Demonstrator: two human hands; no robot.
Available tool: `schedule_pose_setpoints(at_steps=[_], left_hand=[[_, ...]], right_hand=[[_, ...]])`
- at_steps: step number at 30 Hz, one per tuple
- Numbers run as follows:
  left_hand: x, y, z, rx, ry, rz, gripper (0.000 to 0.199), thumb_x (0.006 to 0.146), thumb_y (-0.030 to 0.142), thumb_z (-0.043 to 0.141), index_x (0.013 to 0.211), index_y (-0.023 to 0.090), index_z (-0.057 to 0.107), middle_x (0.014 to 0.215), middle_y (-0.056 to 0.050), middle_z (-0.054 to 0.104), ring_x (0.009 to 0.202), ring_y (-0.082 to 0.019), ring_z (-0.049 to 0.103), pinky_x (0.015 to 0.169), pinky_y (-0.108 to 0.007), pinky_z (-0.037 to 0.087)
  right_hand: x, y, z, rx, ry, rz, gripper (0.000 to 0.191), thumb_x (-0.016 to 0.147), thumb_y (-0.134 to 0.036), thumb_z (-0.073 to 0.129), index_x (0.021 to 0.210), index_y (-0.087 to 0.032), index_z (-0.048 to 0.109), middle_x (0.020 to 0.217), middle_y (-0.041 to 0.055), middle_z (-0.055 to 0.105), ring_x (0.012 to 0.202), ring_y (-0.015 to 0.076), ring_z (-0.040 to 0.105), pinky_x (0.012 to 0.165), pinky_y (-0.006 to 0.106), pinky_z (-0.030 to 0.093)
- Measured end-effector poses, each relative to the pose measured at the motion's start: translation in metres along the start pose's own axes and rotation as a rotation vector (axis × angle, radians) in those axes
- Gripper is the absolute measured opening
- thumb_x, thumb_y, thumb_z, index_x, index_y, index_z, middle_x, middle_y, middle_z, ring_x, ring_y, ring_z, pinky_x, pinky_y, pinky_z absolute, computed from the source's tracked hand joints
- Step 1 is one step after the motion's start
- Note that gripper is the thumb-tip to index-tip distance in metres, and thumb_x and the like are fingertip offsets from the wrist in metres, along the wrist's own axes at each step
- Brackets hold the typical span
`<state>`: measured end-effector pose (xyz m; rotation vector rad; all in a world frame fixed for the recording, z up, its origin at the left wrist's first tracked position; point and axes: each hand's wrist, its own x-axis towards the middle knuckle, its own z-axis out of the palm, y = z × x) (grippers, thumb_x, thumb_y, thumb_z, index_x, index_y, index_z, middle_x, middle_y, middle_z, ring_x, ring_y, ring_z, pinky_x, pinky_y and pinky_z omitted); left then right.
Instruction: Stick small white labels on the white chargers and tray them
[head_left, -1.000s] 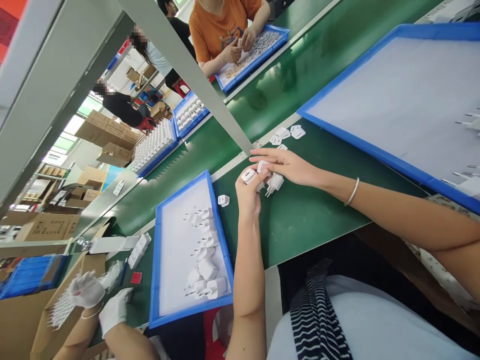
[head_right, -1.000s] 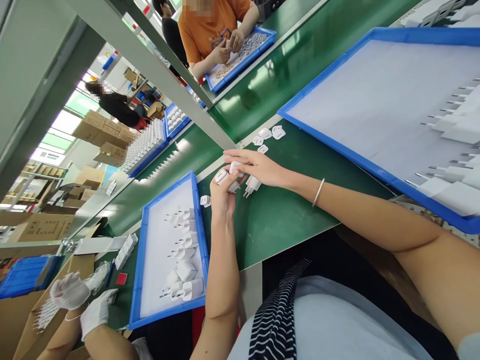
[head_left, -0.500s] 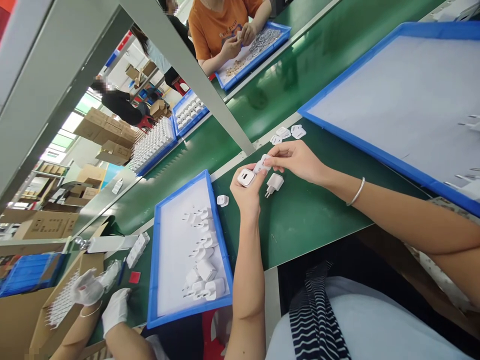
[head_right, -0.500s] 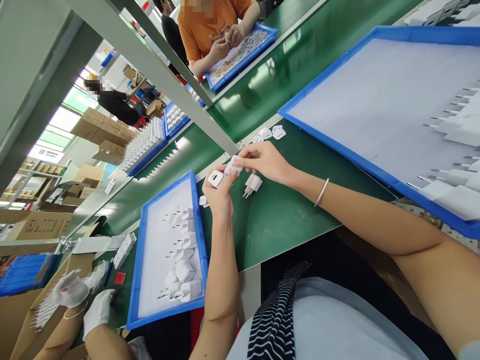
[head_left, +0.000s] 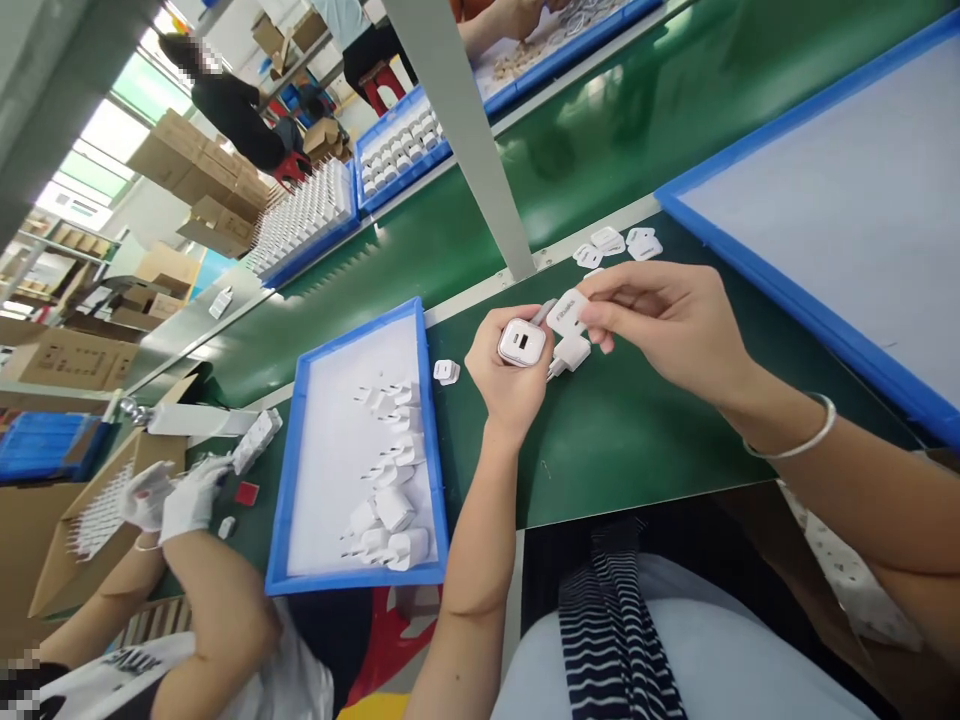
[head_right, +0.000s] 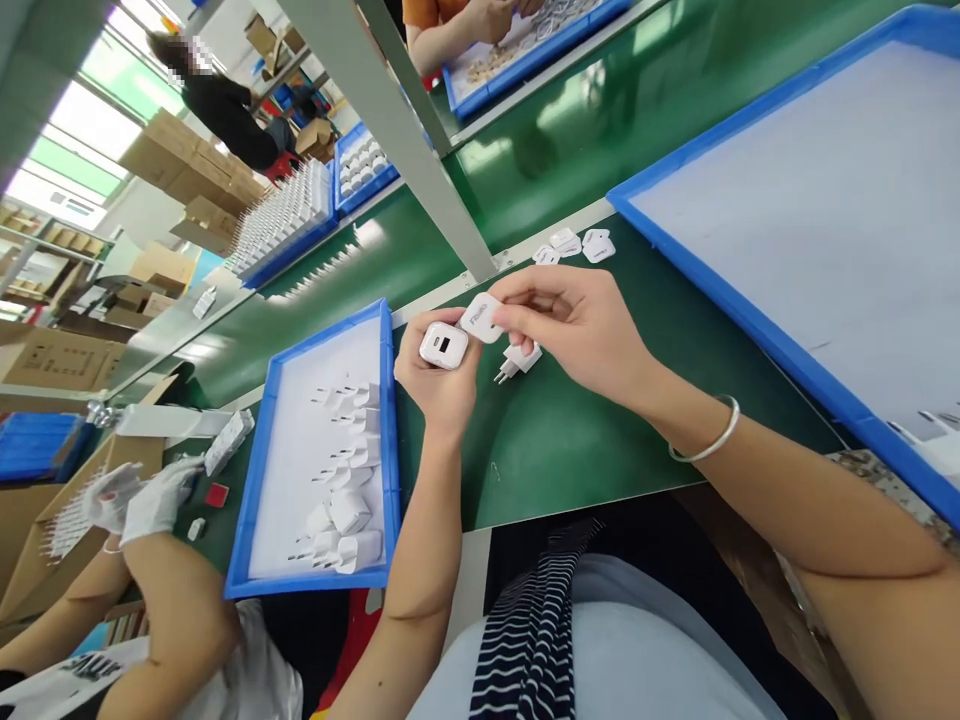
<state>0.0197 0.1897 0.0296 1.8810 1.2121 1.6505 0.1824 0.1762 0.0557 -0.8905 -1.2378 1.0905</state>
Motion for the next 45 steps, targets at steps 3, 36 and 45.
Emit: schedule_pose_setpoints(at_steps=[3, 36, 45], left_hand=[[0.0, -0.004, 0.0, 0.005, -0.016, 0.113, 0.021, 0.075, 0.011, 0.076, 0.093, 0.02, 0.07, 0.086, 0.002, 0.072, 0.077, -0.012, 0.067, 0.07, -0.023, 0.051], [-0.002, -0.01, 0.009, 0.059, 0.051, 0.347, 0.015, 0.082, 0.02, 0.075, 0.095, 0.017, 0.068, 0.084, 0.0, 0.069, 0.074, -0.011, 0.067, 0.068, -0.023, 0.054], [-0.003, -0.011, 0.009, 0.074, 0.031, 0.363, 0.017, 0.084, 0.022, 0.075, 0.098, 0.02, 0.066, 0.086, 0.001, 0.07, 0.075, -0.012, 0.067, 0.067, -0.024, 0.054]], right_hand=[[-0.003, -0.001, 0.003, 0.144, -0.085, 0.11, 0.017, 0.08, -0.034, 0.082, 0.086, -0.021, 0.074, 0.07, 0.0008, 0.07, 0.055, 0.0108, 0.062, 0.055, 0.028, 0.054], [-0.011, 0.005, 0.013, 0.482, -0.257, 0.472, 0.028, 0.075, -0.034, 0.088, 0.076, -0.014, 0.069, 0.068, 0.003, 0.074, 0.05, 0.0099, 0.064, 0.053, 0.023, 0.058], [-0.01, 0.002, 0.011, 0.47, -0.237, 0.489, 0.025, 0.078, -0.03, 0.085, 0.072, -0.014, 0.068, 0.063, 0.0018, 0.072, 0.047, 0.0086, 0.06, 0.05, 0.021, 0.054]])
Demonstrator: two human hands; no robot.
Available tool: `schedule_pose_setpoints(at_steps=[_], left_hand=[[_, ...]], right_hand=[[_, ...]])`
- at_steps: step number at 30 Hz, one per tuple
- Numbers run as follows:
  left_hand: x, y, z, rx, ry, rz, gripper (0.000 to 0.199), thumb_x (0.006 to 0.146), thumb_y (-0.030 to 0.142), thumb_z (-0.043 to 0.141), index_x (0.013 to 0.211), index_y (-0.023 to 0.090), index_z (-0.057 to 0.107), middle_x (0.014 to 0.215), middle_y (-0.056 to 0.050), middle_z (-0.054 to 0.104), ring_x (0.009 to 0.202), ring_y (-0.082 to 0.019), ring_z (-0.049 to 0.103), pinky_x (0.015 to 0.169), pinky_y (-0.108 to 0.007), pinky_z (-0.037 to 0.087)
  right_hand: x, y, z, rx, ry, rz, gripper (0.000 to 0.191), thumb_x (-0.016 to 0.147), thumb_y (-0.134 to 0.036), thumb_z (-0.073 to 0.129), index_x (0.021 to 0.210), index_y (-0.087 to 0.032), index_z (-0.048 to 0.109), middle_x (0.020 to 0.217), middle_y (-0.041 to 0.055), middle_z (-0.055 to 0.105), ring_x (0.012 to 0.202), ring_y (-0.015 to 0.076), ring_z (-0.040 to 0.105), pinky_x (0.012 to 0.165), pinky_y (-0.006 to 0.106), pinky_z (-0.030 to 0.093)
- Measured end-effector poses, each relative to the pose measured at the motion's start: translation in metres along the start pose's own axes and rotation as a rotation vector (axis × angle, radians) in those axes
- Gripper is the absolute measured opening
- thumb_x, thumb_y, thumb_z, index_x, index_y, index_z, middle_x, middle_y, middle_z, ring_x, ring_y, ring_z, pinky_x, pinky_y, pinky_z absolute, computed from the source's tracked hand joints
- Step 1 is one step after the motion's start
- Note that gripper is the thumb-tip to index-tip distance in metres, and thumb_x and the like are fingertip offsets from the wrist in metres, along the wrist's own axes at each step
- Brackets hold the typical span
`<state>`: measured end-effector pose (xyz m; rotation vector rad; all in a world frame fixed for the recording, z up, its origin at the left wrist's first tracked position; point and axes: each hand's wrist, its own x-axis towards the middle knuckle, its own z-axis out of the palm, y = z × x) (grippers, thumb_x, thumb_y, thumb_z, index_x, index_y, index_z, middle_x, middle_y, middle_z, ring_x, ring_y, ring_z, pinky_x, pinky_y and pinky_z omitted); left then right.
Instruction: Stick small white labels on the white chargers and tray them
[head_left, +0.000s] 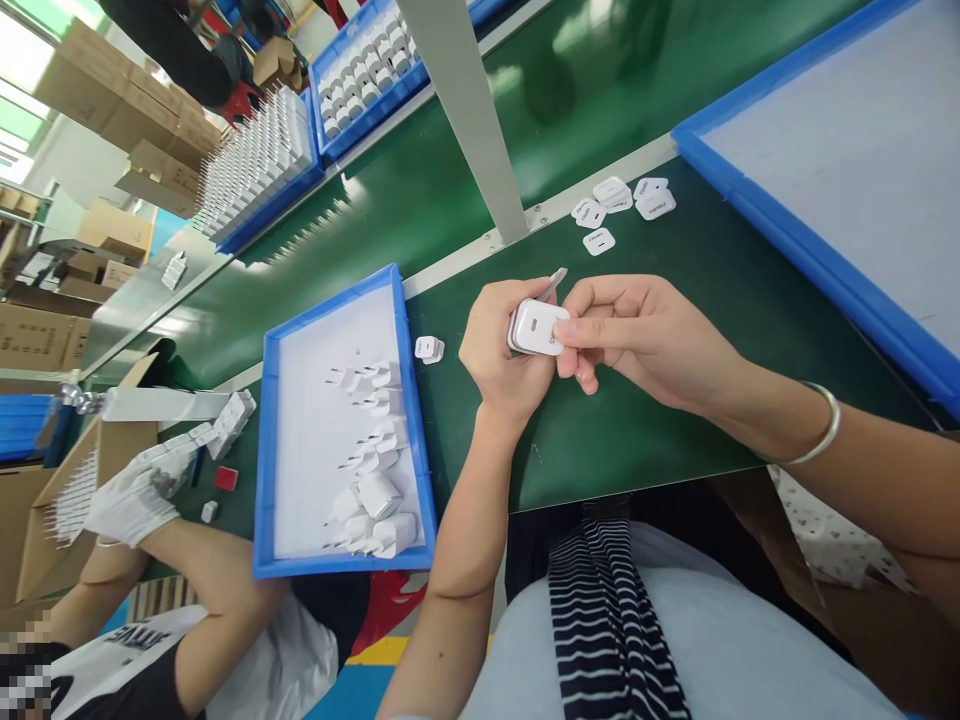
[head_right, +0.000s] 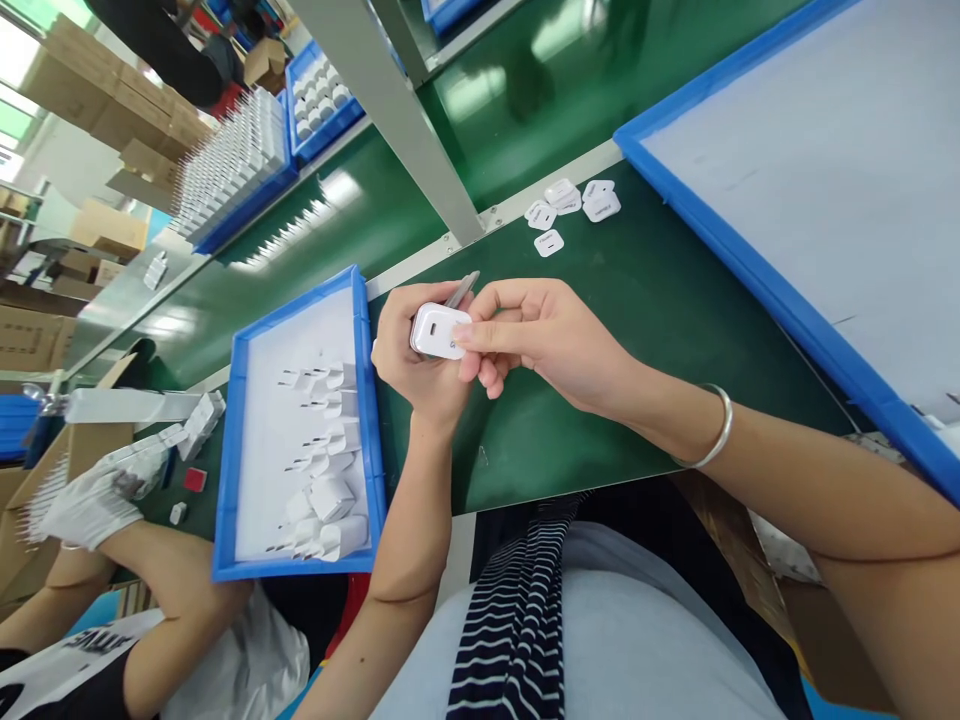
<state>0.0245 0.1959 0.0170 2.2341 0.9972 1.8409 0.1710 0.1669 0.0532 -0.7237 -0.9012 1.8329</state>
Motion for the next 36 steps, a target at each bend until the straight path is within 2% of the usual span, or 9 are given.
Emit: schedule_pose_setpoints(at_steps=[5, 13, 26, 32, 36], left_hand=[[-0.0003, 0.0003, -0.0008, 0.007, -0.027, -0.013, 0.016, 0.086, 0.025, 0.072, 0.1, 0.023, 0.064, 0.087, 0.002, 0.07, 0.076, -0.013, 0.067, 0.067, -0.027, 0.053], [-0.0024, 0.0022, -0.003, 0.046, -0.048, -0.093, 0.02, 0.092, 0.043, 0.066, 0.102, 0.026, 0.061, 0.089, 0.001, 0.068, 0.077, -0.015, 0.067, 0.069, -0.033, 0.053], [-0.0042, 0.0003, -0.0039, 0.08, -0.086, -0.069, 0.013, 0.093, 0.036, 0.065, 0.103, 0.027, 0.062, 0.089, 0.001, 0.069, 0.079, -0.016, 0.068, 0.072, -0.035, 0.056], [-0.0001, -0.0006, -0.0019, 0.066, -0.032, 0.023, 0.015, 0.086, 0.025, 0.073, 0.099, 0.023, 0.066, 0.084, 0.002, 0.07, 0.075, -0.013, 0.065, 0.067, -0.031, 0.053], [0.0006, -0.004, 0.0008, 0.053, -0.003, 0.066, 0.014, 0.088, 0.028, 0.073, 0.099, 0.025, 0.066, 0.083, 0.001, 0.069, 0.071, -0.012, 0.063, 0.061, -0.031, 0.051]], right_hand=[[-0.0003, 0.0007, -0.0008, -0.025, 0.0, -0.009, 0.024, 0.079, -0.03, 0.084, 0.071, -0.015, 0.067, 0.062, 0.0011, 0.07, 0.048, 0.0087, 0.059, 0.05, 0.022, 0.053], [-0.0013, 0.0058, -0.0023, -0.062, -0.024, -0.063, 0.027, 0.078, -0.039, 0.085, 0.078, -0.018, 0.068, 0.066, -0.0001, 0.071, 0.05, 0.0098, 0.059, 0.052, 0.025, 0.053], [-0.001, 0.0023, -0.0016, -0.063, 0.0, -0.034, 0.029, 0.078, -0.039, 0.085, 0.073, -0.017, 0.067, 0.063, 0.0013, 0.068, 0.05, 0.0103, 0.057, 0.05, 0.026, 0.05], [-0.0012, 0.001, -0.001, -0.076, 0.022, -0.018, 0.028, 0.077, -0.037, 0.086, 0.07, -0.019, 0.066, 0.062, 0.0008, 0.068, 0.049, 0.0105, 0.055, 0.05, 0.027, 0.05], [-0.0012, 0.001, -0.0001, -0.075, 0.029, -0.016, 0.028, 0.078, -0.038, 0.085, 0.069, -0.02, 0.066, 0.061, 0.0001, 0.067, 0.047, 0.01, 0.054, 0.049, 0.027, 0.049]])
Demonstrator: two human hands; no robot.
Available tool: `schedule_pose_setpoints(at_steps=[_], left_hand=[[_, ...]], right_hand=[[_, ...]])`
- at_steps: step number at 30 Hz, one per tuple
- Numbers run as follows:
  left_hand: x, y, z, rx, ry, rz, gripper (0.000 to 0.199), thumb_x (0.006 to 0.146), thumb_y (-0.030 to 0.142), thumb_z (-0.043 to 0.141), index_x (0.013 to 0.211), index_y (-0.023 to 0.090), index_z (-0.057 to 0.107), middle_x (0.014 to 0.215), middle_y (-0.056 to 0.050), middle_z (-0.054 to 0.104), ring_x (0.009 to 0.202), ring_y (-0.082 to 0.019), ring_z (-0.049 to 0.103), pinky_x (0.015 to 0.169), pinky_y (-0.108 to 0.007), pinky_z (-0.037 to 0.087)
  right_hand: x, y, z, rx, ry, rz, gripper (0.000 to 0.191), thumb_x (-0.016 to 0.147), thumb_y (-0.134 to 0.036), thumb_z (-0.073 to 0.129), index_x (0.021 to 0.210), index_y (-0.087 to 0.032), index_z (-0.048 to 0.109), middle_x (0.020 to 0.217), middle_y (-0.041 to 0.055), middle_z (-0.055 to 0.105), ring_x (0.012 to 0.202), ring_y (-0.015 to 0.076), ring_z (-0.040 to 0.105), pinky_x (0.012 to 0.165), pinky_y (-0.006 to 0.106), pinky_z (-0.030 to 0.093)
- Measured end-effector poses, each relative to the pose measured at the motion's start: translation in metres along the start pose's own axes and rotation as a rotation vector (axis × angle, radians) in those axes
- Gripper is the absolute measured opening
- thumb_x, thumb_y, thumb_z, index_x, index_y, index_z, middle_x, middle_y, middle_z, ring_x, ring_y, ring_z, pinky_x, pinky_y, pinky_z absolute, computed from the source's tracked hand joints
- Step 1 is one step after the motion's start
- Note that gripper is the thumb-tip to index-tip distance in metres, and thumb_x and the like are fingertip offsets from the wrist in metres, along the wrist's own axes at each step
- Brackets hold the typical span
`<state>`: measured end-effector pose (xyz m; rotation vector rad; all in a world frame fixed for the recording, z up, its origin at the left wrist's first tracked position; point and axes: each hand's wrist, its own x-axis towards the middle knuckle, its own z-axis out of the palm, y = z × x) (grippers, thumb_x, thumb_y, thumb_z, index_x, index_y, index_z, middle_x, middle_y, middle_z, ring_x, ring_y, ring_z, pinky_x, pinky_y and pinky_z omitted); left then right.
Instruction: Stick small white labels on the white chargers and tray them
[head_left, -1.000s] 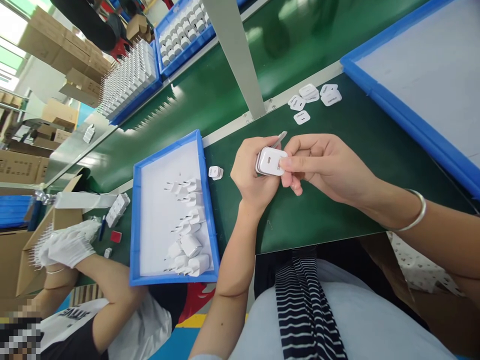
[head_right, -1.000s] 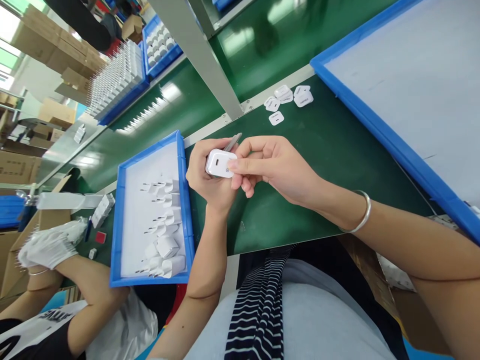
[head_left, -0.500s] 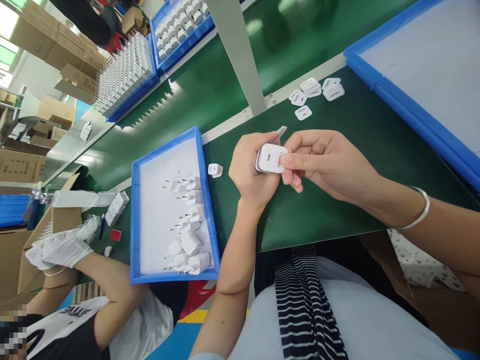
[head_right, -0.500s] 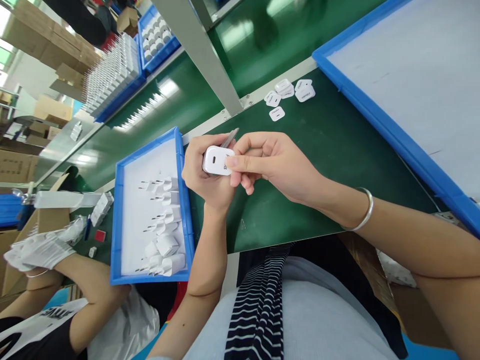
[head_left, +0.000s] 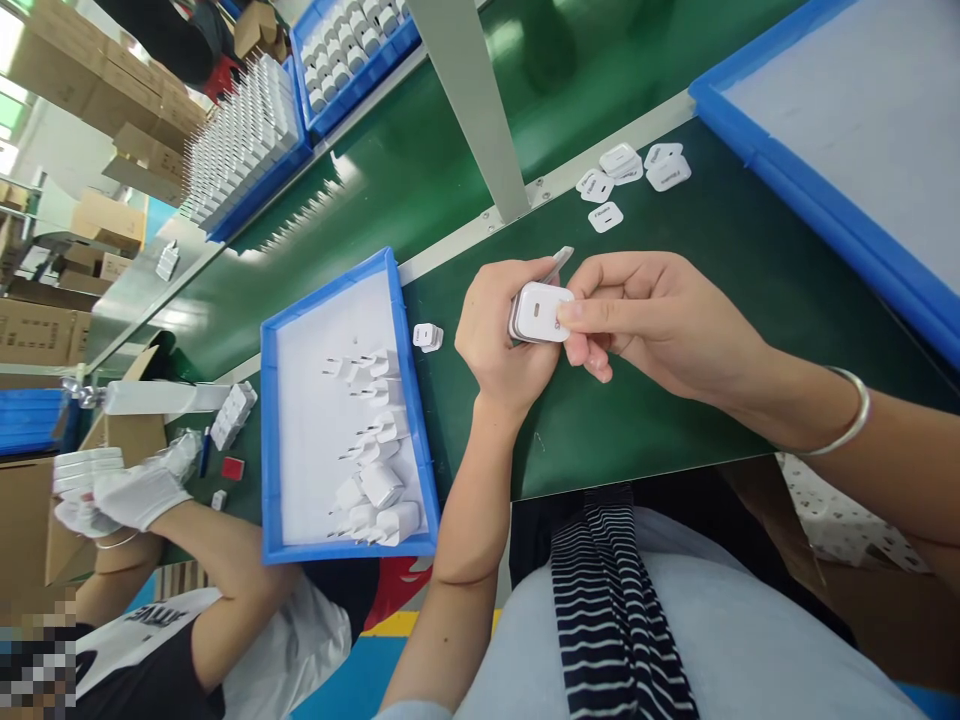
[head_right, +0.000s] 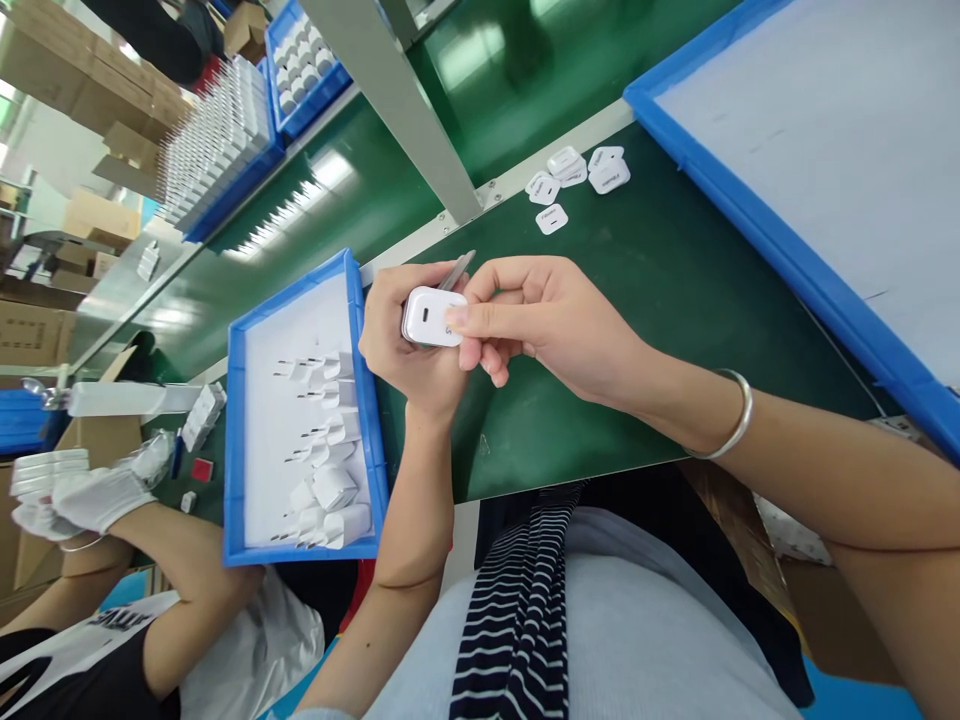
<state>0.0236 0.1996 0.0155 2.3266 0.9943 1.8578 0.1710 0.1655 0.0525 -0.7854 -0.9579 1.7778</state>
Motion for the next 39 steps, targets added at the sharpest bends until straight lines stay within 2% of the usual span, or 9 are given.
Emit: schedule_pose_setpoints(at_steps=[4, 13, 17, 25, 32, 39], left_hand=[[-0.0002, 0.0018, 0.0003, -0.033, 0.01, -0.034, 0.015, 0.088, 0.027, 0.073, 0.1, 0.025, 0.065, 0.083, 0.001, 0.068, 0.075, -0.013, 0.064, 0.065, -0.032, 0.052], [-0.0055, 0.0036, -0.0021, 0.022, -0.07, -0.101, 0.014, 0.092, 0.033, 0.065, 0.103, 0.025, 0.062, 0.087, 0.0, 0.067, 0.08, -0.016, 0.067, 0.073, -0.035, 0.054], [-0.0079, 0.0023, -0.0016, 0.048, -0.089, -0.125, 0.016, 0.093, 0.038, 0.063, 0.103, 0.026, 0.061, 0.088, -0.001, 0.067, 0.08, -0.017, 0.067, 0.073, -0.036, 0.055], [-0.0084, 0.0055, -0.0016, 0.046, -0.103, -0.157, 0.016, 0.094, 0.038, 0.062, 0.103, 0.025, 0.062, 0.09, -0.001, 0.066, 0.083, -0.017, 0.066, 0.076, -0.036, 0.056], [-0.0057, 0.0059, -0.0001, 0.08, -0.067, -0.108, 0.013, 0.091, 0.035, 0.067, 0.1, 0.026, 0.063, 0.085, 0.0, 0.066, 0.078, -0.016, 0.066, 0.071, -0.034, 0.056], [-0.0041, 0.0036, 0.0022, 0.078, -0.041, -0.017, 0.012, 0.09, 0.025, 0.067, 0.101, 0.025, 0.064, 0.083, 0.001, 0.066, 0.077, -0.015, 0.064, 0.07, -0.033, 0.052]], right_hand=[[-0.0006, 0.0009, 0.0001, 0.001, 0.001, 0.003, 0.028, 0.077, -0.04, 0.085, 0.071, -0.019, 0.067, 0.062, 0.0003, 0.069, 0.049, 0.0104, 0.056, 0.048, 0.026, 0.05], [-0.001, -0.0002, 0.0008, -0.006, 0.011, -0.013, 0.031, 0.077, -0.039, 0.086, 0.07, -0.018, 0.065, 0.061, 0.0009, 0.068, 0.047, 0.0096, 0.055, 0.048, 0.026, 0.05], [-0.0009, 0.0005, 0.0004, -0.011, 0.018, -0.019, 0.029, 0.077, -0.037, 0.086, 0.07, -0.018, 0.065, 0.062, 0.0012, 0.069, 0.047, 0.0099, 0.057, 0.048, 0.026, 0.051], [-0.0007, 0.0025, -0.0008, -0.02, 0.016, -0.029, 0.027, 0.078, -0.034, 0.085, 0.072, -0.018, 0.065, 0.064, 0.0018, 0.07, 0.046, 0.0105, 0.058, 0.049, 0.028, 0.054], [-0.0013, 0.0032, 0.0003, -0.028, 0.036, -0.042, 0.027, 0.077, -0.034, 0.086, 0.072, -0.02, 0.064, 0.065, 0.0018, 0.071, 0.048, 0.0119, 0.061, 0.049, 0.029, 0.056], [-0.0006, 0.002, -0.0004, -0.059, 0.048, -0.019, 0.028, 0.077, -0.033, 0.087, 0.069, -0.018, 0.063, 0.06, 0.001, 0.069, 0.045, 0.0104, 0.059, 0.046, 0.026, 0.053]])
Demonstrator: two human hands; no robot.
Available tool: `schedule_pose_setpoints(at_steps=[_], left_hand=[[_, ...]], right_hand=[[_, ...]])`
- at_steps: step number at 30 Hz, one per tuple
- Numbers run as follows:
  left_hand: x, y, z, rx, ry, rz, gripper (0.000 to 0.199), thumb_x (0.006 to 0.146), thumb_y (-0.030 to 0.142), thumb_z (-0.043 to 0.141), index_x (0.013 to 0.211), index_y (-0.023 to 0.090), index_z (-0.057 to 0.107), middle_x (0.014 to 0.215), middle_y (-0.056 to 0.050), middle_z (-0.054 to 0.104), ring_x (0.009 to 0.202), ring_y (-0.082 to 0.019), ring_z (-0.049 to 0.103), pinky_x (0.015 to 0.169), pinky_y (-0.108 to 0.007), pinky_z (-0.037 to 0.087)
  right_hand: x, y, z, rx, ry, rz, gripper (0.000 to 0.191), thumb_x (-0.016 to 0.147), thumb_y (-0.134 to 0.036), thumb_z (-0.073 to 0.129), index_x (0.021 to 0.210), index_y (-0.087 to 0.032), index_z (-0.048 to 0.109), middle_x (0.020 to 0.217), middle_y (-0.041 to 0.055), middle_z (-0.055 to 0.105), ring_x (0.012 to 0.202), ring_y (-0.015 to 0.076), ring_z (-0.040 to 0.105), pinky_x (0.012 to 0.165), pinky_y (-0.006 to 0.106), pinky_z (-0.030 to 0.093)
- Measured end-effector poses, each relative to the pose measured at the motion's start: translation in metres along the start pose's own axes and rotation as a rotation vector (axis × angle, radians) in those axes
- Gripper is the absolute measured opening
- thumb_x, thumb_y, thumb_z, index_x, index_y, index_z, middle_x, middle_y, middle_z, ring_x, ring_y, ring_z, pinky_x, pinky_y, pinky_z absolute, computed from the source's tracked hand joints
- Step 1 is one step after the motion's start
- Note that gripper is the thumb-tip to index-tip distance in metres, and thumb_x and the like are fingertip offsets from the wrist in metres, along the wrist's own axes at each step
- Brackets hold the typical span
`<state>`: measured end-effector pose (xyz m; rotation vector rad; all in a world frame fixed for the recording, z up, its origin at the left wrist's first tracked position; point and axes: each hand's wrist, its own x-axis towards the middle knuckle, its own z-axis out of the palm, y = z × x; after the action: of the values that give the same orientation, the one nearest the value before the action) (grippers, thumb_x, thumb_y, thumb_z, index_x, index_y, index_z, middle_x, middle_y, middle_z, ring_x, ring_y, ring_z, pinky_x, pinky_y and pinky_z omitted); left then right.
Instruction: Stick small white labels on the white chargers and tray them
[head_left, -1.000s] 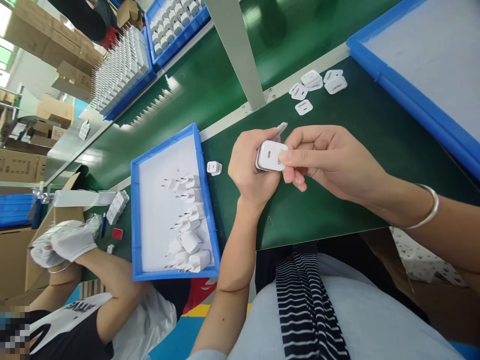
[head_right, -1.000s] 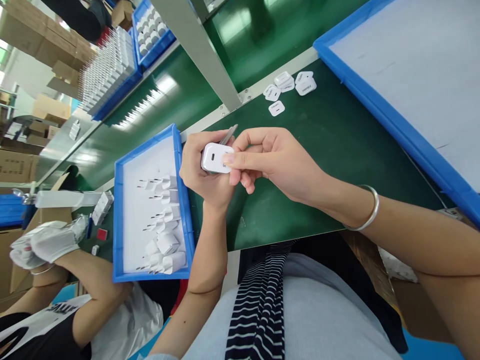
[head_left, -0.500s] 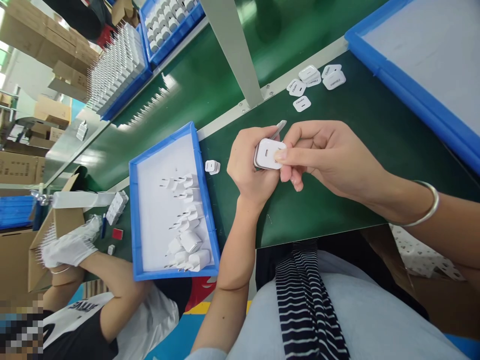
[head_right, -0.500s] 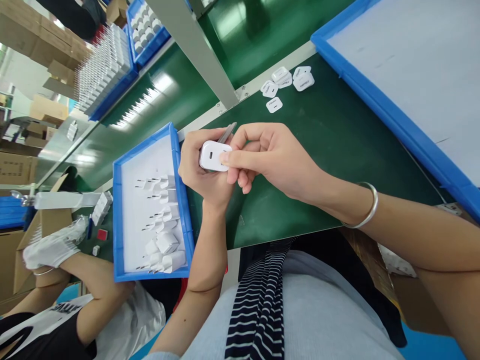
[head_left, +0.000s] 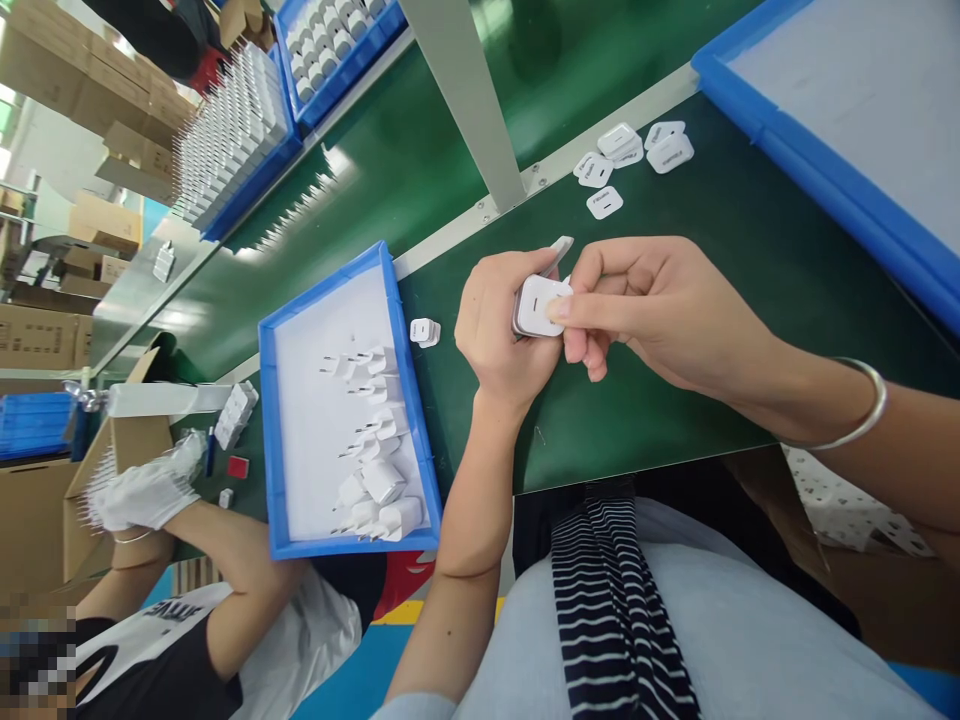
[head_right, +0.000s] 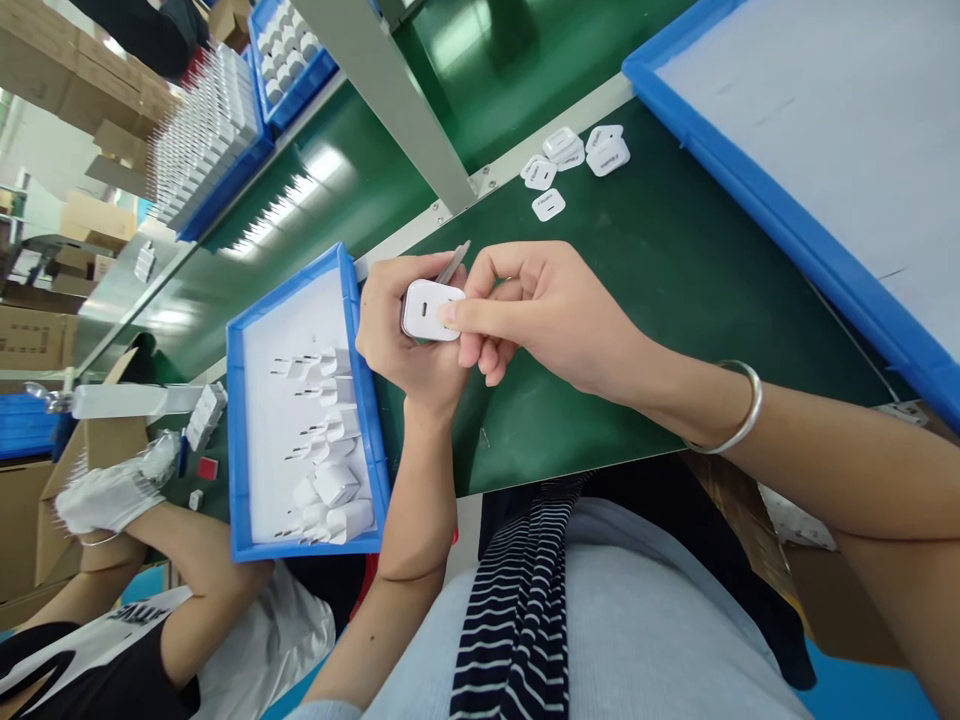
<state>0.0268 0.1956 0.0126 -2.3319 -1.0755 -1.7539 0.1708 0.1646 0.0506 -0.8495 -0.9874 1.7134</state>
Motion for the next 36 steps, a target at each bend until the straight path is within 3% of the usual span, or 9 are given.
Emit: schedule_pose_setpoints(at_steps=[10, 15, 19, 23, 30, 33, 36], left_hand=[[-0.006, -0.002, 0.002, 0.07, -0.048, -0.07, 0.011, 0.099, 0.031, 0.055, 0.102, 0.021, 0.059, 0.088, 0.0, 0.065, 0.083, -0.015, 0.066, 0.08, -0.034, 0.054], [-0.003, 0.002, 0.004, -0.033, 0.065, -0.077, 0.003, 0.095, 0.024, 0.062, 0.098, 0.022, 0.061, 0.086, 0.0, 0.066, 0.079, -0.013, 0.064, 0.072, -0.03, 0.053], [-0.003, 0.01, 0.004, -0.135, 0.09, -0.204, 0.01, 0.094, 0.031, 0.065, 0.101, 0.025, 0.061, 0.09, 0.001, 0.066, 0.078, -0.013, 0.065, 0.07, -0.03, 0.053], [-0.005, 0.016, 0.003, -0.22, 0.108, -0.253, 0.012, 0.09, 0.023, 0.069, 0.101, 0.025, 0.064, 0.091, 0.002, 0.067, 0.077, -0.011, 0.066, 0.067, -0.027, 0.053], [-0.002, 0.02, 0.004, -0.325, 0.109, -0.182, 0.015, 0.083, 0.013, 0.073, 0.095, 0.022, 0.069, 0.086, 0.001, 0.069, 0.074, -0.01, 0.066, 0.064, -0.023, 0.052], [0.002, 0.025, 0.0, -0.426, 0.102, -0.286, 0.014, 0.081, 0.018, 0.077, 0.092, 0.021, 0.069, 0.086, 0.001, 0.071, 0.074, -0.01, 0.066, 0.064, -0.023, 0.052], [0.007, 0.027, -0.005, -0.481, 0.144, -0.522, 0.018, 0.076, 0.027, 0.083, 0.086, 0.02, 0.069, 0.081, 0.001, 0.069, 0.07, -0.009, 0.064, 0.064, -0.022, 0.05]], right_hand=[[0.002, 0.0, -0.002, -0.061, 0.001, -0.018, 0.033, 0.079, -0.035, 0.085, 0.065, -0.016, 0.062, 0.056, 0.0003, 0.067, 0.043, 0.0072, 0.055, 0.045, 0.022, 0.046], [0.005, 0.003, -0.001, -0.158, -0.024, 0.018, 0.05, 0.081, -0.046, 0.081, 0.051, -0.017, 0.052, 0.044, -0.0011, 0.058, 0.037, 0.0041, 0.045, 0.039, 0.02, 0.033], [0.008, 0.008, 0.001, -0.236, -0.05, 0.043, 0.053, 0.076, -0.055, 0.081, 0.053, -0.017, 0.053, 0.043, -0.001, 0.056, 0.036, 0.0045, 0.043, 0.038, 0.022, 0.03], [0.01, 0.013, 0.0, -0.234, -0.053, 0.055, 0.049, 0.073, -0.06, 0.082, 0.064, -0.016, 0.062, 0.046, -0.001, 0.058, 0.038, 0.0067, 0.047, 0.038, 0.022, 0.033], [0.013, 0.016, -0.002, -0.186, -0.17, 0.063, 0.054, 0.071, -0.066, 0.08, 0.065, -0.015, 0.062, 0.048, -0.0001, 0.056, 0.043, 0.0085, 0.05, 0.039, 0.02, 0.038], [0.016, 0.018, -0.006, -0.141, -0.291, 0.051, 0.06, 0.068, -0.072, 0.078, 0.077, -0.014, 0.066, 0.057, 0.0011, 0.06, 0.052, 0.0109, 0.057, 0.047, 0.021, 0.048], [0.021, 0.02, -0.012, -0.109, -0.342, -0.005, 0.06, 0.072, -0.073, 0.074, 0.083, -0.015, 0.064, 0.066, 0.0021, 0.064, 0.059, 0.0127, 0.063, 0.053, 0.023, 0.054]])
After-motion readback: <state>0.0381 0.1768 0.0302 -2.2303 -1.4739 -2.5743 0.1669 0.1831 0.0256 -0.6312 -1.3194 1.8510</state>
